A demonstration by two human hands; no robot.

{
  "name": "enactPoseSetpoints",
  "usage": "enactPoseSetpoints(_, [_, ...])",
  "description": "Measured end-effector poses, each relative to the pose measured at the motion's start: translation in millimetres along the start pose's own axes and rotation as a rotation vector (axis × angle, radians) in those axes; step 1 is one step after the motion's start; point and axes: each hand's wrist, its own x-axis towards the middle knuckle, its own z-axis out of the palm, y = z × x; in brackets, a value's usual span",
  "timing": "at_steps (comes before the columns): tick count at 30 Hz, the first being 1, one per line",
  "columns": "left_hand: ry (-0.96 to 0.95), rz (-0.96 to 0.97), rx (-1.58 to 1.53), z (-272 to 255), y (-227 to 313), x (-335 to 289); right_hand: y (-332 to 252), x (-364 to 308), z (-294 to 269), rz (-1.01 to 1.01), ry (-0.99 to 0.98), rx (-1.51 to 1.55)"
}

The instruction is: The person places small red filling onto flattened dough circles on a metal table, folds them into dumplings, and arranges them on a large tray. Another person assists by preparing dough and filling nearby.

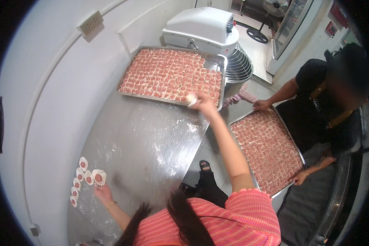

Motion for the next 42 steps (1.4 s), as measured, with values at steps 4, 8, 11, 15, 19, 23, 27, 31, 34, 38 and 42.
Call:
enactPoseSetpoints(4, [-0.072, -0.098, 0.055, -2.1, -28.0, 1.5, 13.9, 118.7, -117.4, -0.054, 0.292, -0.176])
enactPoseSetpoints(8, [0.009, -0.062, 0.089, 19.7, -71.0, -32.8, 20.9, 200.6, -150.4, 0.035, 0.575, -0.441])
enactPoseSetpoints(11, [0.024, -0.057, 0.101, 41.3, -92.9, -45.0, 53.3, 270.1, -169.6, -0.129, 0.624, -0.659])
enactPoseSetpoints(15, [-0.056, -0.048, 0.093, 64.9, -114.9, -60.7, 63.6, 315.4, -143.6, -0.130, 0.599, -0.808])
enactPoseSetpoints(19, [-0.007, -0.016, 0.120, 92.9, -140.0, -59.5, 61.2, 322.8, -134.5, -0.084, 0.547, -0.876])
enactPoseSetpoints(23, [-0.067, -0.079, 0.116, 114.6, -155.6, -57.9, 63.9, 319.7, -131.8, -0.187, 0.532, -0.819])
enactPoseSetpoints(27, [-0.083, -0.098, 0.092, 120.5, -167.7, -52.9, 58.0, 318.2, -130.1, -0.366, 0.463, -0.818])
enactPoseSetpoints(31, [-0.074, -0.121, 0.110, 126.0, -175.3, -52.4, 65.9, 324.4, -126.7, -0.384, 0.438, -0.671])
enactPoseSetpoints(34, [-0.049, -0.109, 0.104, 139.4, -187.9, -61.4, 72.0, 331.0, -127.5, -0.374, 0.506, -0.555])
enactPoseSetpoints(38, [-0.049, -0.141, 0.073, 133.8, -201.3, -64.7, 63.4, 336.6, -129.9, -0.358, 0.452, -0.614])
enactPoseSetpoints(42, [0.005, -0.136, 0.050, 148.8, -221.7, -82.3, 30.6, 303.2, -111.5, -0.622, 0.539, -0.757])
